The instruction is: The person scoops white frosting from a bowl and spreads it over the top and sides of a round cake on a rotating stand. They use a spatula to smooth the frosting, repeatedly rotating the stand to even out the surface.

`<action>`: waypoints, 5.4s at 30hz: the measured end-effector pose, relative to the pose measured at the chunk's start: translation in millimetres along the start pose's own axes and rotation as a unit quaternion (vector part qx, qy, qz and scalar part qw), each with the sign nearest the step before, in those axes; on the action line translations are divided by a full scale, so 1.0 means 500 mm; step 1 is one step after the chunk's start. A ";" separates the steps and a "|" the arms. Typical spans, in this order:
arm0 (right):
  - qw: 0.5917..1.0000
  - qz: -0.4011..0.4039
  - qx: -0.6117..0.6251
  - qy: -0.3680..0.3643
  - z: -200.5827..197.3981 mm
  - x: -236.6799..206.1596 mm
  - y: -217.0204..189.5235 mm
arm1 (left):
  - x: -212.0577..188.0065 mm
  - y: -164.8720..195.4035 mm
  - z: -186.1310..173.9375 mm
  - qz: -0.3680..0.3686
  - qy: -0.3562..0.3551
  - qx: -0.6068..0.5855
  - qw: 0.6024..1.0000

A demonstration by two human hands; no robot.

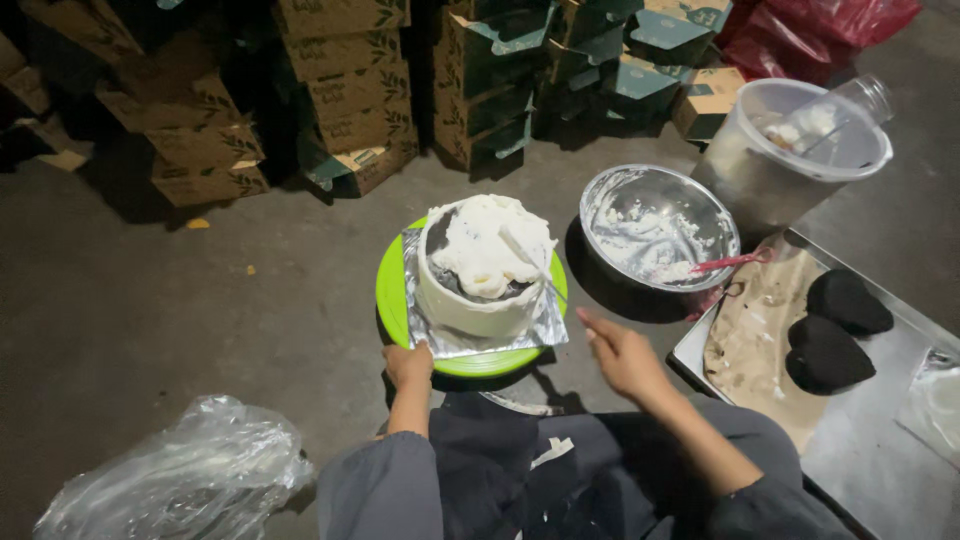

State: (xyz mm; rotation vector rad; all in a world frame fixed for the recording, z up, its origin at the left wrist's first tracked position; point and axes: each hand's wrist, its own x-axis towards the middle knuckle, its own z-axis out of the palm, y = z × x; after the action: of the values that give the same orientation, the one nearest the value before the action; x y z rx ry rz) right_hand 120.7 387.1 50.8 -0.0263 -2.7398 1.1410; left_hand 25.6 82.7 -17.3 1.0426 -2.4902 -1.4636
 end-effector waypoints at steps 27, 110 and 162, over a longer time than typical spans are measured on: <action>0.994 -0.079 -0.008 -0.077 0.046 0.103 -0.082 | -0.045 -0.016 0.031 -0.237 -0.366 -0.010 0.900; 0.997 0.060 0.026 -0.035 0.084 0.031 -0.060 | -0.014 -0.010 0.011 -0.163 -0.094 -0.112 0.976; 0.962 0.029 -0.270 0.038 -0.017 0.066 -0.059 | -0.071 -0.012 0.007 -0.217 -0.344 -0.112 0.907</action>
State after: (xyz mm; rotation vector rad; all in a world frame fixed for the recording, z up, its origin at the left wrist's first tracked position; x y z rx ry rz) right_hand 91.2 375.0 82.6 -0.2169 -2.9015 0.3589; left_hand 54.6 104.2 -14.4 1.2540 -2.4642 -2.5721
